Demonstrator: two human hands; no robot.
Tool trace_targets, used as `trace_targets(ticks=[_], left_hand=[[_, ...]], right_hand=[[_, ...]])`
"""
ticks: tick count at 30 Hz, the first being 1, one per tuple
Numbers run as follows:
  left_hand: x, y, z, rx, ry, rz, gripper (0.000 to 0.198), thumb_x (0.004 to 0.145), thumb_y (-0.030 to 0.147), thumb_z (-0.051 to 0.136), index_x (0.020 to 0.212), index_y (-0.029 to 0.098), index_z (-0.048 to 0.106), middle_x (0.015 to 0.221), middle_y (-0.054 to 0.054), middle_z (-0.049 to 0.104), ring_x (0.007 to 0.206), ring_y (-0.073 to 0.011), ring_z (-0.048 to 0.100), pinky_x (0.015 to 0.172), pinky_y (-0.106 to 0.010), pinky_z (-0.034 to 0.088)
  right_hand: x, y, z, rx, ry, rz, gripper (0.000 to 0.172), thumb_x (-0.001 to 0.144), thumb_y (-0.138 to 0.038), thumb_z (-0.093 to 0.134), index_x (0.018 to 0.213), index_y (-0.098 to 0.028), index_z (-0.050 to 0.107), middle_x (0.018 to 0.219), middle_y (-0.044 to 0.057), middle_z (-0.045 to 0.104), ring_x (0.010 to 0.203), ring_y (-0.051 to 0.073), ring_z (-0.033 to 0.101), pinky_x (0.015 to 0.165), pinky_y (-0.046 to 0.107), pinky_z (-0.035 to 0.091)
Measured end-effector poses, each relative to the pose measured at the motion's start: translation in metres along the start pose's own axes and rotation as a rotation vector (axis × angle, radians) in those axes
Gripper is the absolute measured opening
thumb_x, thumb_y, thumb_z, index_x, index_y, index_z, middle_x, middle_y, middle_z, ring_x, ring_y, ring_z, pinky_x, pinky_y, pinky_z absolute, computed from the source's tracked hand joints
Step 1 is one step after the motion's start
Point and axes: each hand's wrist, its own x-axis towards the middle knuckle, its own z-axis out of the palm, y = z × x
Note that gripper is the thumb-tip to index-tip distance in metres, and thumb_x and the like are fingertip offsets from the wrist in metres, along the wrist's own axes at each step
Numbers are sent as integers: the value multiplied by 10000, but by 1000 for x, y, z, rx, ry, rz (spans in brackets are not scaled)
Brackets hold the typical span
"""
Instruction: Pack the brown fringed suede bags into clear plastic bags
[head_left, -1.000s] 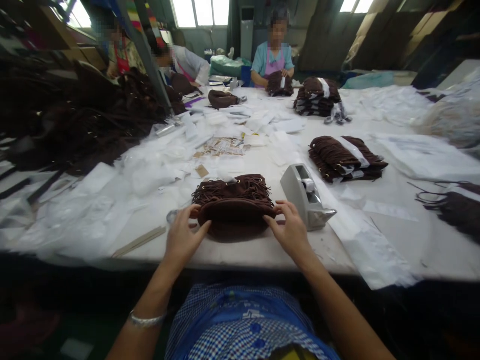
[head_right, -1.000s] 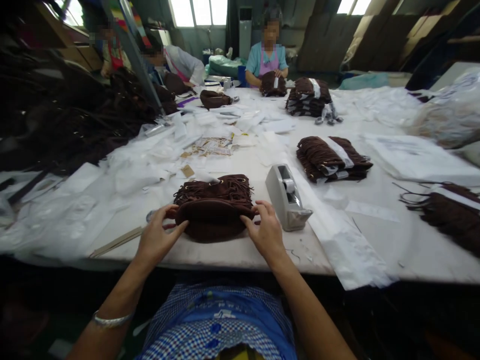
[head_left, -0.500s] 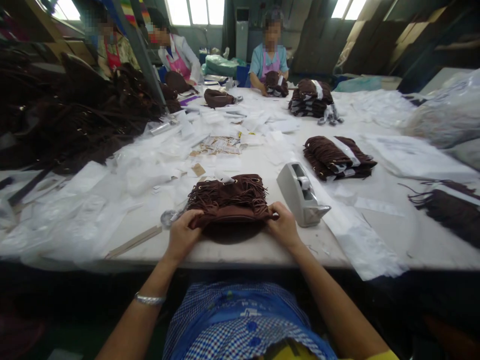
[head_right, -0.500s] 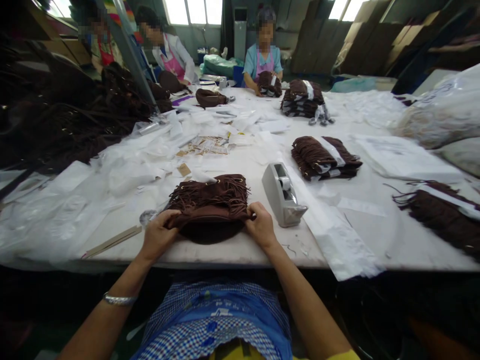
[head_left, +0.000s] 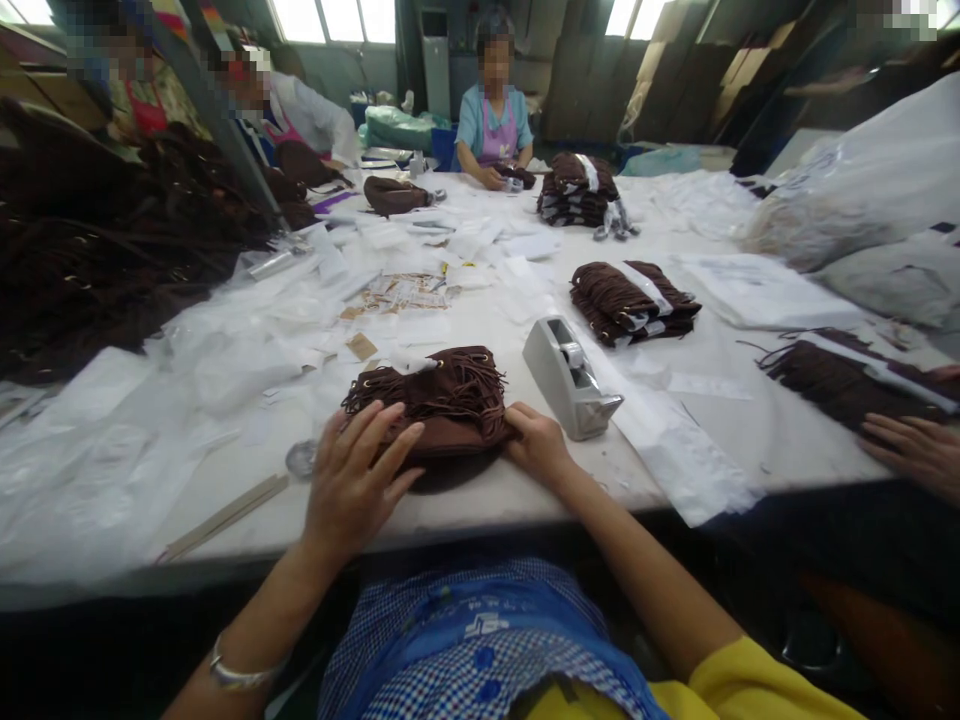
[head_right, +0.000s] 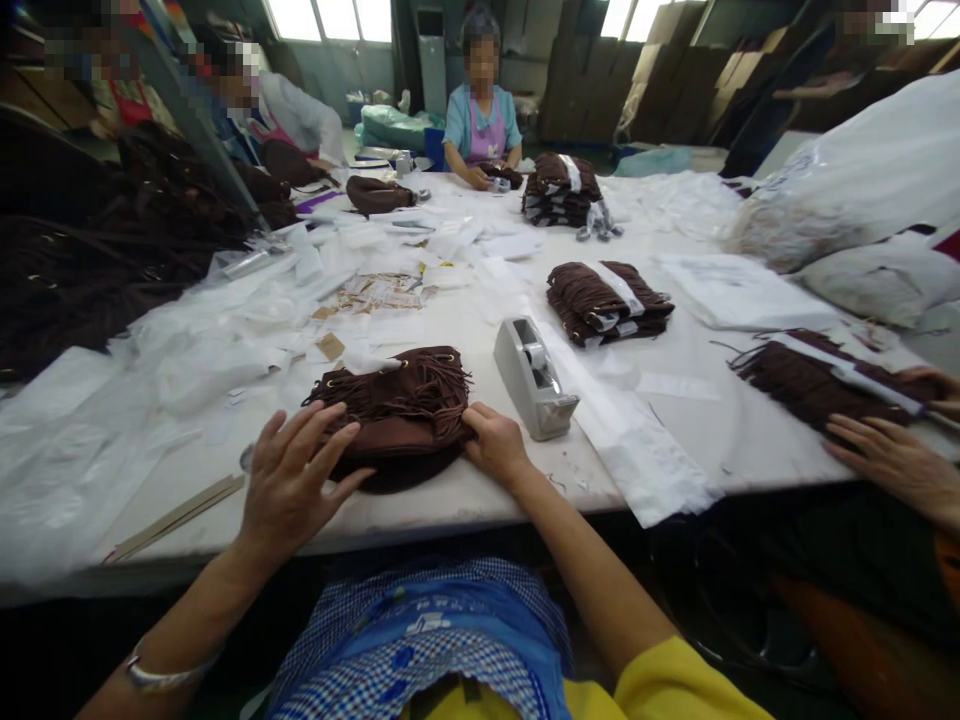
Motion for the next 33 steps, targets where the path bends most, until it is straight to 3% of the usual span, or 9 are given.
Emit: trace_targets(ticks=[5, 11, 15, 17, 21, 24, 26, 30, 33], left_hand=[[8, 20, 21, -101, -335, 231, 473, 903, 138, 509, 1337, 319, 564, 1147, -59, 679, 995, -212, 629, 854, -352, 484], [-17, 50, 33, -51, -392, 59, 435, 893, 251, 548, 1328, 249, 572, 1226, -112, 619, 1072, -278, 566, 869, -429, 459], [-30, 60, 39, -16, -311, 12, 349, 897, 182, 515, 1225, 198, 633, 1209, -128, 636, 1093, -284, 557, 926, -450, 441], [-35, 62, 41, -22, -280, -6, 357, 895, 179, 519, 1237, 183, 623, 1219, -135, 637, 1110, -284, 553, 953, -445, 438], [-40, 62, 40, -36, -242, -33, 459, 925, 239, 514, 1382, 193, 512, 1298, -127, 609, 1109, -277, 558, 961, -426, 450], [-41, 62, 40, -55, -234, -51, 465, 923, 235, 521, 1386, 194, 512, 1291, -124, 614, 1106, -275, 562, 959, -422, 455], [-40, 62, 41, -64, -228, -53, 469, 918, 232, 528, 1385, 200, 512, 1289, -124, 615, 1105, -276, 563, 950, -424, 459], [-40, 62, 42, -77, -232, -65, 420, 912, 227, 527, 1330, 216, 562, 1261, -123, 628, 1100, -284, 570, 943, -438, 454], [-40, 60, 41, -86, -250, -85, 402, 901, 231, 544, 1300, 206, 585, 1231, -122, 638, 1100, -287, 569, 936, -432, 451]], right_hand=[[-3, 9, -13, 60, -1, 99, 70, 750, -176, 619, 773, -214, 564, 813, -3, 592, 703, 154, 562, 644, 250, 415], [-32, -32, -27, 161, 320, 105, 280, 891, -112, 463, 1085, -232, 625, 1162, 74, 656, 1110, 200, 602, 980, 361, 469], [-30, -73, -1, 156, -49, -392, 352, 958, -187, 449, 1279, -264, 573, 1304, 42, 628, 1227, 176, 555, 1103, 367, 394], [-19, -69, 10, 45, -151, -477, 405, 958, -295, 514, 1360, -251, 522, 1376, 56, 582, 1297, 222, 501, 1165, 448, 298], [-5, -26, -6, -216, 23, -165, 392, 933, -358, 571, 1307, -242, 589, 1349, 99, 600, 1308, 313, 478, 1159, 595, 198], [-9, -11, -33, -335, 167, 101, 277, 937, -216, 514, 1154, -189, 684, 1296, 145, 627, 1243, 336, 534, 1060, 570, 368], [-12, -24, -39, -335, 184, 114, 302, 919, -137, 483, 1124, -193, 697, 1294, 136, 629, 1207, 316, 563, 1023, 522, 423], [1, -68, -14, -185, 17, -257, 366, 917, -144, 512, 1228, -279, 649, 1358, 49, 598, 1321, 248, 483, 1140, 476, 319], [28, -65, 5, -111, -160, -439, 350, 927, -264, 569, 1270, -311, 620, 1340, 37, 615, 1314, 247, 497, 1166, 522, 253]])
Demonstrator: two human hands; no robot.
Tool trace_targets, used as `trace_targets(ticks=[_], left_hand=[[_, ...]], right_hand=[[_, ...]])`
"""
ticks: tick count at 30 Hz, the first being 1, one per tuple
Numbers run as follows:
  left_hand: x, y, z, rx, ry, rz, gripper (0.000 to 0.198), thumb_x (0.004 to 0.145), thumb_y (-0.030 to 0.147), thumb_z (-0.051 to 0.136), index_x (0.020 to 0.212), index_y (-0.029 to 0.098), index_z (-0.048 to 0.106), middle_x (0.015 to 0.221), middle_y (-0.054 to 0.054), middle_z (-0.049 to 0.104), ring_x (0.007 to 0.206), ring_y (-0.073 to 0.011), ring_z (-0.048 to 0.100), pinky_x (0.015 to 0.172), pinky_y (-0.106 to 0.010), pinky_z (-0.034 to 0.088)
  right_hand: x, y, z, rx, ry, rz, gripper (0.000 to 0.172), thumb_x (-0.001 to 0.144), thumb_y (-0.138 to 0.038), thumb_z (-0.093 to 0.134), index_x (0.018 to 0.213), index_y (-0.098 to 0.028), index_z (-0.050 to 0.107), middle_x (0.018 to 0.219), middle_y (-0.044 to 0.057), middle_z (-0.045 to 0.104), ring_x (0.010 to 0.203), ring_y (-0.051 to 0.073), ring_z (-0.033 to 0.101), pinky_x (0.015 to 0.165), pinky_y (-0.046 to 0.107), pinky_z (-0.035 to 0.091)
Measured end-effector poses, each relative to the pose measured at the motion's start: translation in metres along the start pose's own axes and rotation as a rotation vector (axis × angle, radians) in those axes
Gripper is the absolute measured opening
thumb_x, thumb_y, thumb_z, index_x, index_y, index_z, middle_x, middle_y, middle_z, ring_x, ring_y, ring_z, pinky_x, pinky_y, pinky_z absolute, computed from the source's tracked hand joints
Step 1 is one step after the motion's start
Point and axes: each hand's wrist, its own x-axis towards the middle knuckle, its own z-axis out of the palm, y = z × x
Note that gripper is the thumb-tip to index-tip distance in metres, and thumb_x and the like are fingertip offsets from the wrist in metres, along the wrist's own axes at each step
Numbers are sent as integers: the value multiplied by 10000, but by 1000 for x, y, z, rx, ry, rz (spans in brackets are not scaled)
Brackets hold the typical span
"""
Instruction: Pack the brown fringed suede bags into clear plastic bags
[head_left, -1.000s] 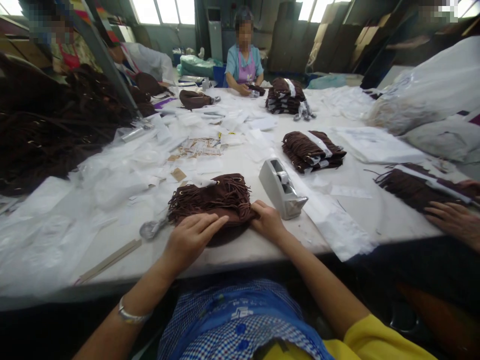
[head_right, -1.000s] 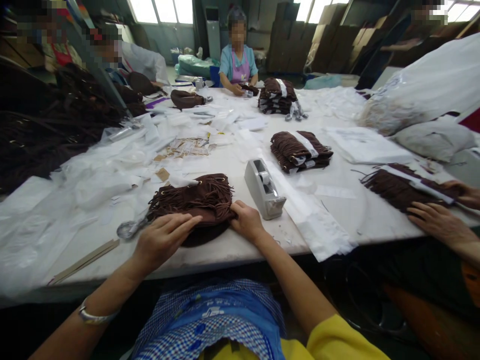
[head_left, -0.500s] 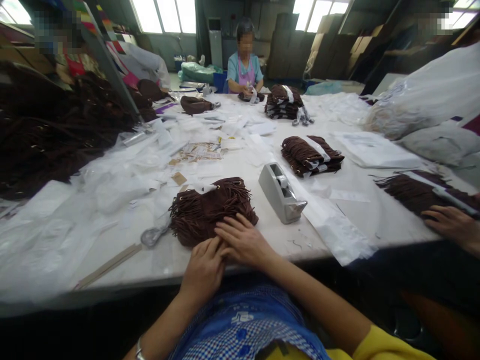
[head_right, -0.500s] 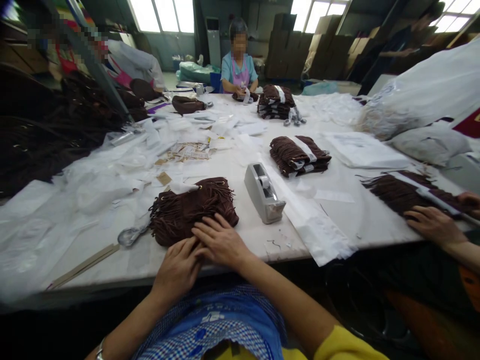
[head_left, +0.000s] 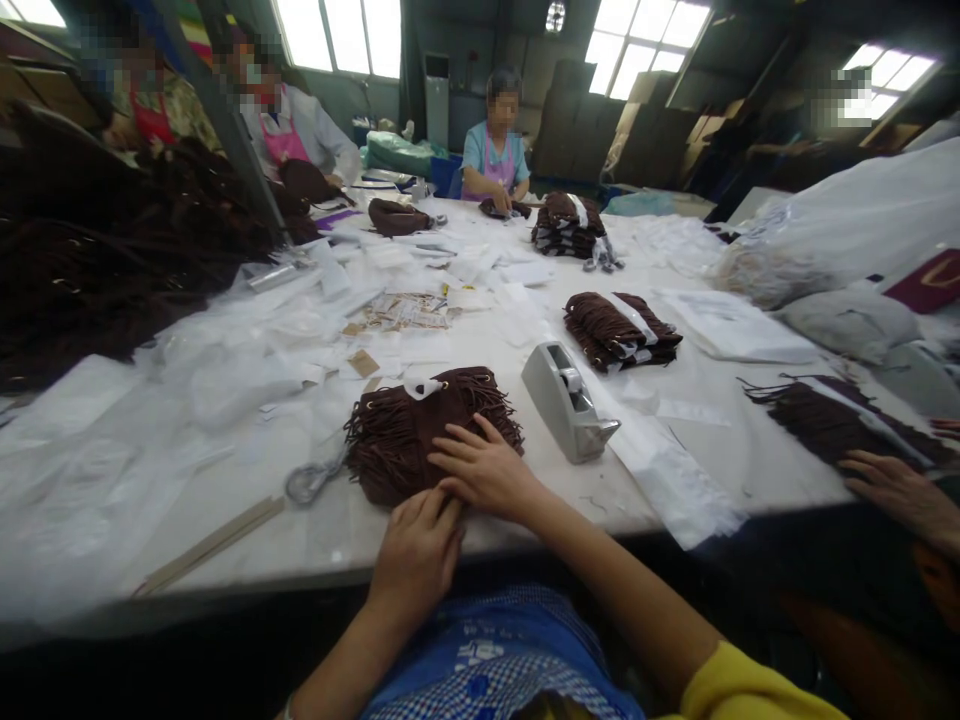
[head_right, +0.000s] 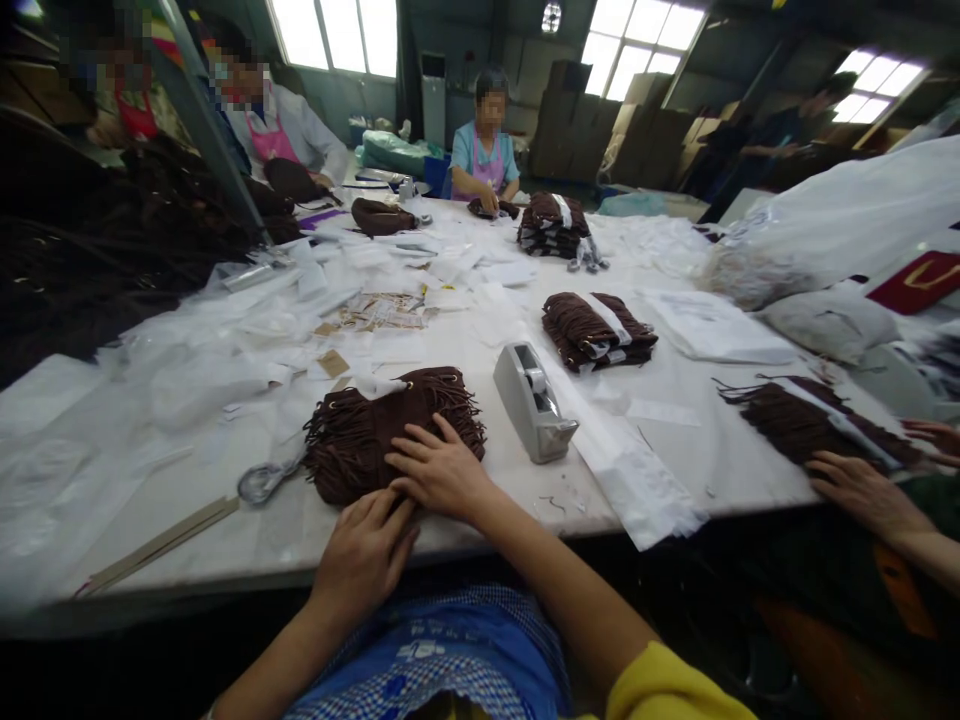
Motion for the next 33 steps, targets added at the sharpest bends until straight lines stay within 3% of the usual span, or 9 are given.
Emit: trace_targets(ticks=[3, 7, 10, 13, 17, 21, 26, 29, 33], left_hand=[[1, -1, -1, 0, -2, 3, 454, 899, 243, 556, 1352, 214, 545, 1257, -121, 625, 1100, -284, 563, 911, -417, 450], [10, 2, -1, 43, 16, -9, 470, 898, 339, 584, 1352, 222, 547, 1200, -127, 642, 1038, -287, 578, 862, -418, 436], [22, 4, -1, 138, 4, -22, 490, 899, 360, 590, 1365, 216, 537, 1061, -115, 669, 912, -271, 591, 781, -408, 418], [32, -1, -1, 191, -17, 9, 445, 920, 322, 560, 1352, 215, 555, 917, -83, 665, 809, -248, 584, 721, -390, 395], [34, -10, 3, 159, -11, 62, 402, 936, 324, 540, 1326, 235, 584, 888, -64, 664, 788, -227, 588, 709, -373, 381], [29, -13, 6, 123, 32, 33, 396, 928, 303, 549, 1317, 245, 594, 876, -53, 663, 770, -216, 590, 705, -361, 386], [19, -15, 7, 69, 35, 38, 407, 927, 276, 544, 1332, 270, 580, 872, -43, 648, 775, -200, 586, 726, -351, 402], [17, -19, 8, 46, 23, 58, 408, 929, 289, 551, 1335, 268, 577, 883, -46, 646, 788, -199, 585, 741, -348, 402], [15, -20, 8, 45, 27, 71, 404, 930, 287, 556, 1331, 260, 583, 883, -47, 642, 791, -198, 580, 740, -346, 395]], right_hand=[[1, 43, -9, -63, 35, 188, 346, 940, -267, 545, 1279, -268, 618, 1355, 73, 601, 1311, 269, 498, 1144, 551, 278], [-36, 74, -39, -91, 268, 518, 357, 917, -129, 467, 1202, -217, 664, 1349, 108, 595, 1250, 253, 551, 1058, 447, 438], [-68, 56, -39, 34, 339, 626, 322, 922, -159, 469, 1166, -220, 669, 1192, 91, 678, 1078, 226, 651, 978, 390, 503], [-82, 32, -16, 214, 262, 704, 296, 867, -201, 565, 1149, -210, 655, 999, 73, 722, 860, 215, 686, 831, 364, 559], [-66, 22, 11, 272, 363, 727, 388, 770, -125, 570, 1150, -193, 611, 1058, 92, 681, 916, 221, 648, 841, 360, 542], [-53, 19, 13, 349, 457, 737, 203, 676, -85, 540, 827, -202, 609, 894, 56, 644, 859, 213, 617, 800, 339, 532], [-77, 12, 4, 943, 582, 975, 120, 679, -200, 629, 788, -200, 580, 916, 55, 688, 784, 209, 669, 699, 338, 567], [-79, 19, -5, 1180, 475, 1101, 246, 784, -372, 631, 940, -183, 650, 899, 82, 716, 713, 214, 691, 624, 350, 580], [-65, 37, -7, 989, 220, 1069, 333, 761, -491, 687, 850, -171, 716, 781, 55, 722, 713, 225, 693, 636, 336, 573]])
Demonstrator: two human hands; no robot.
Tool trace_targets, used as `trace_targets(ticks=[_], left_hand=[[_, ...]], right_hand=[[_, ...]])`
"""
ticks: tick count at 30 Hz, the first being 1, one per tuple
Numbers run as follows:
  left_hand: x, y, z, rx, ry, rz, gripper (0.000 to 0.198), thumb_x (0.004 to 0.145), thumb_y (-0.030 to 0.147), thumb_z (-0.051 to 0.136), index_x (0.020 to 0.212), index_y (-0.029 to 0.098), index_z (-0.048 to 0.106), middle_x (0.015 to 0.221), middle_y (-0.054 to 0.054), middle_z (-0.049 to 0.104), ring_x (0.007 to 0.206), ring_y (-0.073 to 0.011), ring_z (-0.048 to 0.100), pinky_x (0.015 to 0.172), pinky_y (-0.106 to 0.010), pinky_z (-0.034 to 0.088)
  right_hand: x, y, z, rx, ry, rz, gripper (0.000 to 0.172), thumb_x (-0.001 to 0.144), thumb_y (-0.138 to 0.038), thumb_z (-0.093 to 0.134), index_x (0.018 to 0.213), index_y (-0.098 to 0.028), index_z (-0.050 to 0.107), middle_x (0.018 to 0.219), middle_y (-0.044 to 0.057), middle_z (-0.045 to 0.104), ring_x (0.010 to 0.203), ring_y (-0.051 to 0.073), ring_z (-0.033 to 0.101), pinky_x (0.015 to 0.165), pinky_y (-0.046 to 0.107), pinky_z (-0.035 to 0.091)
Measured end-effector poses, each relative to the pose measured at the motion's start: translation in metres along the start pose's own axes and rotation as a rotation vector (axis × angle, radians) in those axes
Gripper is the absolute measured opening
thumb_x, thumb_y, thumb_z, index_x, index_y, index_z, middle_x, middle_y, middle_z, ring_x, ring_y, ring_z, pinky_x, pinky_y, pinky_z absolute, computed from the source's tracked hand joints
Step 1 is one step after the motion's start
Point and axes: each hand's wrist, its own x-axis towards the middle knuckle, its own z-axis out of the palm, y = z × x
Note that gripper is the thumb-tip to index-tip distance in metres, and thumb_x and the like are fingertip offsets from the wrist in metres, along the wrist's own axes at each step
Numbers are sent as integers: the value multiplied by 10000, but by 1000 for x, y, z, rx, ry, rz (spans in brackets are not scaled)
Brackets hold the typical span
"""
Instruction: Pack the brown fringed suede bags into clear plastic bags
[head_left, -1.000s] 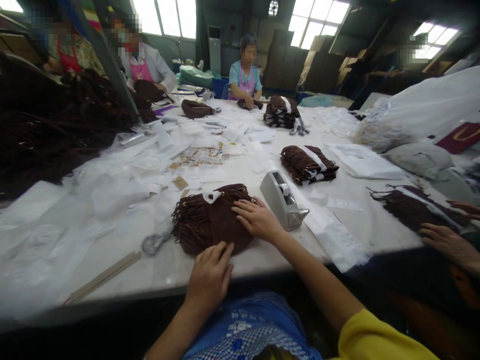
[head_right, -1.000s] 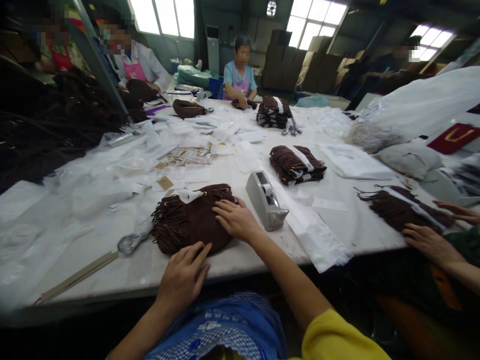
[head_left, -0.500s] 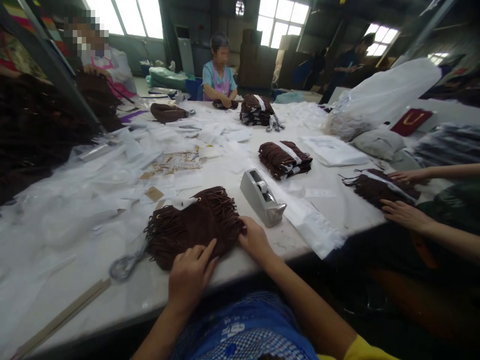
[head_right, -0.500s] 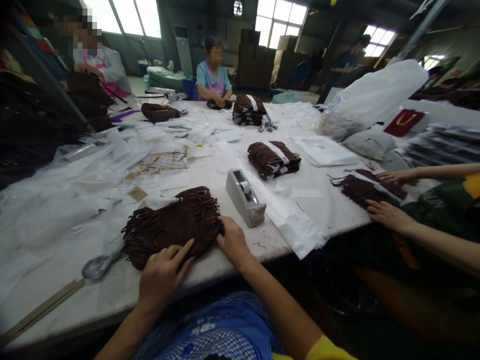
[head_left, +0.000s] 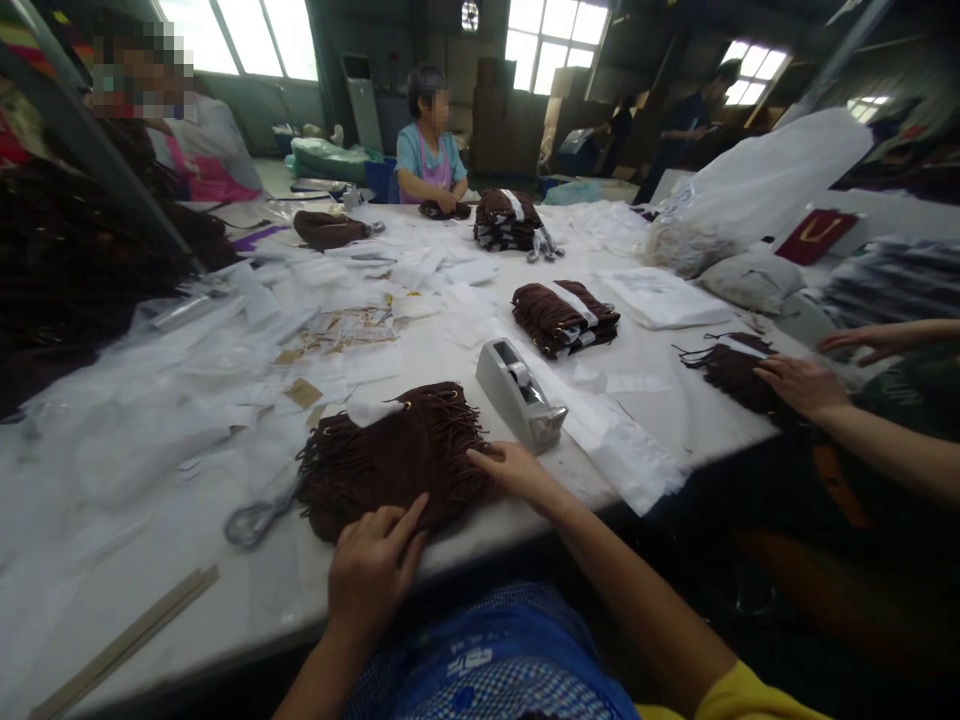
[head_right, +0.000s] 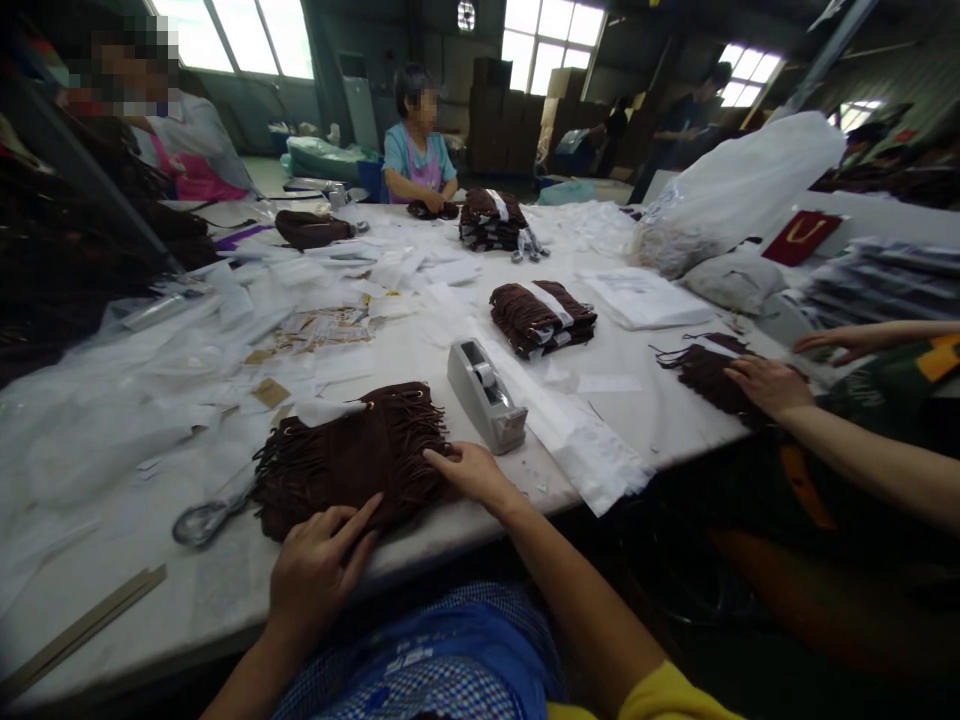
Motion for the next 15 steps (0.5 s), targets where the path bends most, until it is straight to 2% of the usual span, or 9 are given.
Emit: trace_targets(ticks=[2, 5, 8, 11, 12, 13, 15], left_hand=[[-1, 1, -1, 5, 7, -8, 400, 928, 278, 561, 1326, 259, 588, 879, -42, 639, 789, -195, 578, 738, -344, 395], [-2, 4, -2, 3, 12, -33, 392, 925, 271, 570, 1317, 262, 595, 866, -32, 633, 778, -188, 576, 732, -339, 398], [-2, 6, -4, 10, 11, -69, 383, 925, 281, 573, 1307, 272, 604, 850, -31, 632, 774, -192, 576, 723, -341, 398], [-2, 11, -6, 2, -8, -90, 385, 915, 291, 588, 1299, 282, 609, 864, -39, 638, 799, -205, 577, 727, -351, 405], [-2, 14, -7, -7, -17, -99, 396, 908, 286, 595, 1304, 279, 604, 877, -43, 640, 812, -210, 576, 733, -358, 412], [-2, 17, -7, -16, -26, -114, 416, 900, 278, 603, 1315, 273, 593, 895, -47, 640, 826, -217, 575, 744, -368, 420], [-2, 23, -8, -35, -39, -153, 467, 886, 254, 609, 1350, 257, 559, 939, -60, 642, 863, -234, 573, 775, -397, 441]], right_hand=[[7, 2, 3, -12, -11, -69, 320, 741, -447, 707, 903, -171, 721, 832, 45, 738, 791, 229, 701, 721, 339, 572], [5, 11, 8, -38, 93, -181, 302, 785, -406, 653, 949, -158, 706, 908, 51, 747, 849, 225, 698, 786, 327, 553], [-8, 15, 4, -252, 223, -221, 282, 872, -390, 540, 866, -156, 697, 834, 59, 744, 796, 226, 696, 733, 310, 539], [-23, 4, -8, -524, 174, -182, 277, 905, -324, 476, 831, -178, 699, 740, 53, 733, 705, 225, 698, 672, 308, 535], [-26, -3, -11, -618, 163, -186, 249, 897, -299, 488, 868, -185, 707, 765, 57, 739, 717, 232, 704, 679, 317, 540], [-29, -11, -11, -712, 205, -229, 227, 885, -285, 514, 949, -186, 708, 836, 71, 748, 777, 248, 712, 718, 340, 547], [-32, -28, -1, -829, 367, -417, 295, 897, -302, 537, 1136, -183, 663, 1064, 111, 727, 970, 282, 690, 849, 406, 539]])
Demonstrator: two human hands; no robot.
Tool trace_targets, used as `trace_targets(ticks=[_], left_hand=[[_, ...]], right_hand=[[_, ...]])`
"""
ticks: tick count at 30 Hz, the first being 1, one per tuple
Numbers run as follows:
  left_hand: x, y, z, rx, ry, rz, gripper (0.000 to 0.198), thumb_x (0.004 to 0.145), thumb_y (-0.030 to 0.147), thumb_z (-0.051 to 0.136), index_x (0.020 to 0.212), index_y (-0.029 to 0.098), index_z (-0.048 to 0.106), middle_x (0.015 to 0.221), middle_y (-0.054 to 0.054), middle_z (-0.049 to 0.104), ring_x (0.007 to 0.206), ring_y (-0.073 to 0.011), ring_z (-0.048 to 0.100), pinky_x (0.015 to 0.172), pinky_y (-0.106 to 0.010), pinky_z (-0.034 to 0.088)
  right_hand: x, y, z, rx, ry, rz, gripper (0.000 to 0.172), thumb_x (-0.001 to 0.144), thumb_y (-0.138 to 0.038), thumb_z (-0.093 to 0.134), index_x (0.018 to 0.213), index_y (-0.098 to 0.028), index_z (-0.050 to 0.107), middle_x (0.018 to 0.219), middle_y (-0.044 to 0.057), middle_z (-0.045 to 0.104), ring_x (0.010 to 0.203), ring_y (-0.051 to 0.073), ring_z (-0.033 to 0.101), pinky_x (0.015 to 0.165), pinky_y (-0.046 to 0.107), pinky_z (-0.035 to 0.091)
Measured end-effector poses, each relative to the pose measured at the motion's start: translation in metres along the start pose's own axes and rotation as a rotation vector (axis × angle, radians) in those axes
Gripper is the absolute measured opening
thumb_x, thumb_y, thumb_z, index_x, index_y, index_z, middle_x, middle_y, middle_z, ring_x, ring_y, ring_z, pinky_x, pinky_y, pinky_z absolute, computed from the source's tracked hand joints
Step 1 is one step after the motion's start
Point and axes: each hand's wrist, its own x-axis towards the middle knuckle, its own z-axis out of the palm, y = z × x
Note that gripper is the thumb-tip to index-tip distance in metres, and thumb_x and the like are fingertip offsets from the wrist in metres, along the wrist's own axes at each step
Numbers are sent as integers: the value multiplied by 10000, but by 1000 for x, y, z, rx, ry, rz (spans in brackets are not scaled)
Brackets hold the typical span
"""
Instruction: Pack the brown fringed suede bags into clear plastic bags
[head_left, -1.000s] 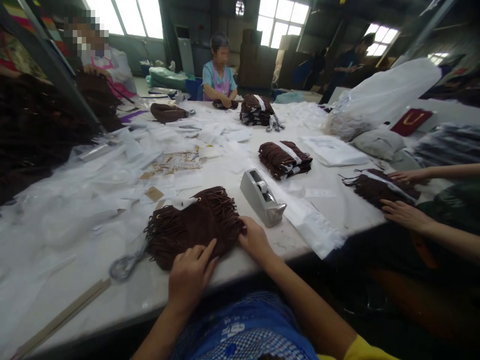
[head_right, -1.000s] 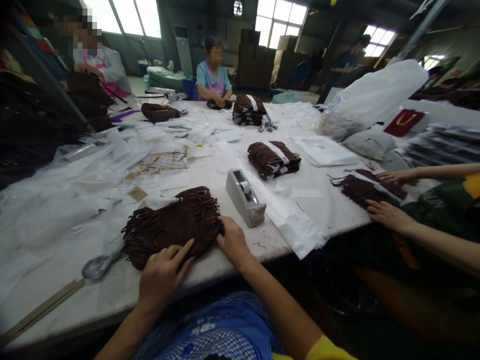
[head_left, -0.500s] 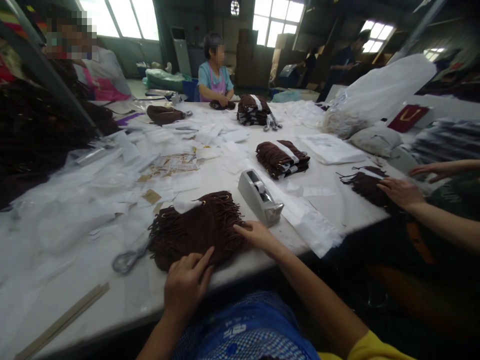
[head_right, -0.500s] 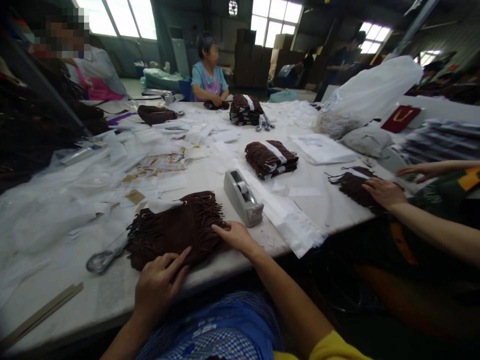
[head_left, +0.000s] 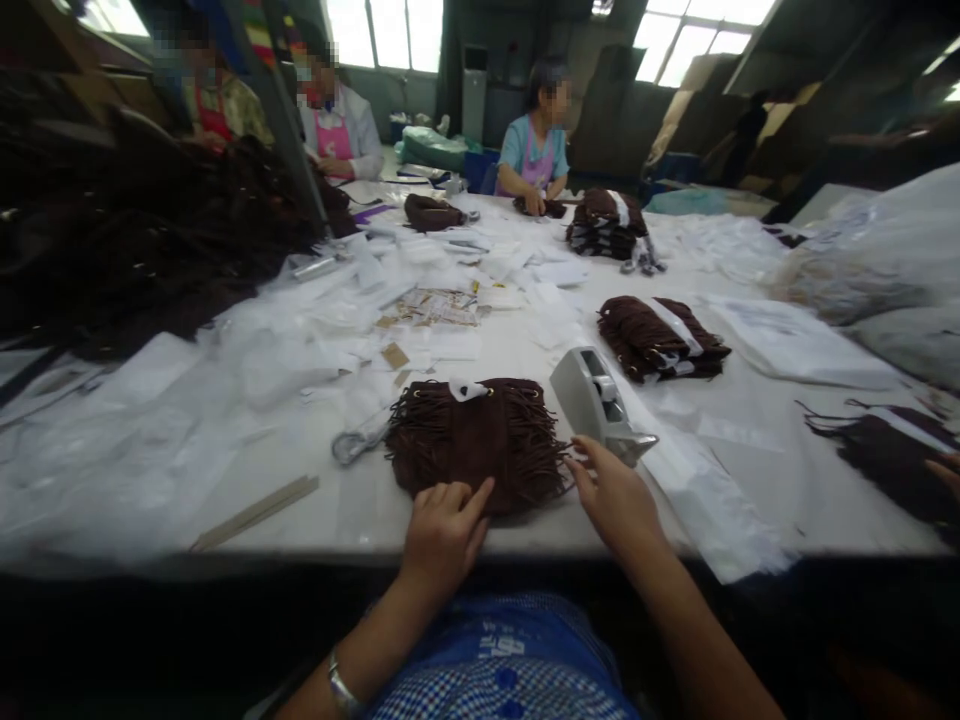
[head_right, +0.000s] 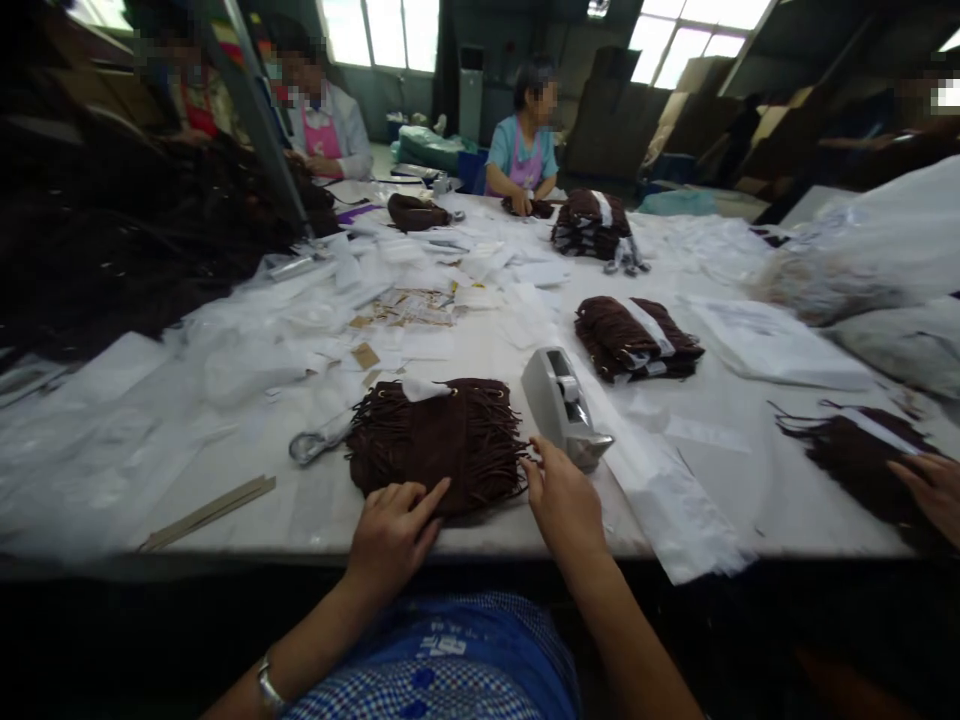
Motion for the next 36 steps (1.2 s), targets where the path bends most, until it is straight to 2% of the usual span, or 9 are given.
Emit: trace_targets(ticks=[3, 7, 14, 20, 24, 29, 31, 34, 36], left_hand=[[-3, 6, -3, -59, 18, -31, 465, 883, 216, 592, 1347, 225, 554, 1008, -85, 650, 930, -254, 580, 825, -434, 472], [-22, -7, -14, -245, 130, 87, 317, 913, 158, 529, 1214, 198, 620, 1104, -89, 663, 1051, -230, 595, 962, -418, 482], [-39, -61, -21, -425, 321, -549, 353, 897, 190, 548, 1251, 192, 536, 1181, -108, 632, 970, -203, 667, 779, -332, 602], [10, -72, -3, -314, 301, -486, 556, 737, 4, 520, 1257, 182, 596, 1263, -110, 634, 1201, -250, 584, 1055, -425, 480], [0, -78, -2, -319, 353, -411, 366, 824, 76, 488, 1092, 217, 694, 1142, -65, 710, 1078, -209, 661, 1001, -388, 521], [-51, -106, -49, -94, 333, -602, 209, 851, 155, 504, 882, 208, 704, 1045, -58, 735, 958, -231, 694, 910, -374, 543], [-50, -102, -71, 4, 351, -682, 270, 867, 181, 510, 1089, 199, 664, 1144, -84, 696, 853, -220, 701, 850, -378, 554], [-15, -68, -77, -100, 389, -420, 252, 909, 182, 481, 1099, 207, 643, 1141, -73, 691, 1002, -209, 668, 944, -359, 509], [14, -41, -62, -209, 171, -70, 253, 916, 154, 457, 1069, 211, 651, 1171, -65, 687, 1119, -194, 623, 1032, -351, 454]], right_hand=[[7, -38, 16, 48, 71, -356, 332, 970, -281, 465, 1263, -203, 600, 1331, 99, 608, 1233, 234, 564, 1063, 408, 434], [18, -66, 64, -49, -229, -685, 420, 992, -320, 448, 1396, -221, 506, 1452, 74, 507, 1381, 240, 411, 1169, 463, 286], [25, -53, 88, -218, -320, -669, 603, 978, -439, 442, 1527, -239, 296, 1590, 59, 273, 1474, 261, 212, 1197, 488, 180], [22, -57, 82, -240, -327, -680, 647, 970, -465, 429, 1544, -230, 244, 1606, 45, 221, 1481, 252, 190, 1202, 473, 169], [22, -55, 82, -237, -328, -651, 645, 961, -504, 434, 1532, -245, 282, 1599, 50, 248, 1479, 264, 196, 1196, 485, 180], [23, -56, 83, -220, -353, -648, 651, 954, -544, 427, 1513, -223, 334, 1586, 74, 281, 1475, 270, 205, 1199, 490, 161], [23, -57, 84, -206, -356, -643, 674, 949, -542, 438, 1521, -208, 314, 1582, 88, 286, 1472, 277, 214, 1199, 495, 150], [22, -57, 84, -166, -342, -634, 750, 934, -533, 466, 1540, -151, 247, 1577, 108, 293, 1471, 283, 215, 1203, 491, 144], [22, -56, 84, -137, -336, -639, 776, 926, -497, 482, 1544, -111, 214, 1571, 117, 303, 1469, 274, 225, 1206, 478, 153]])
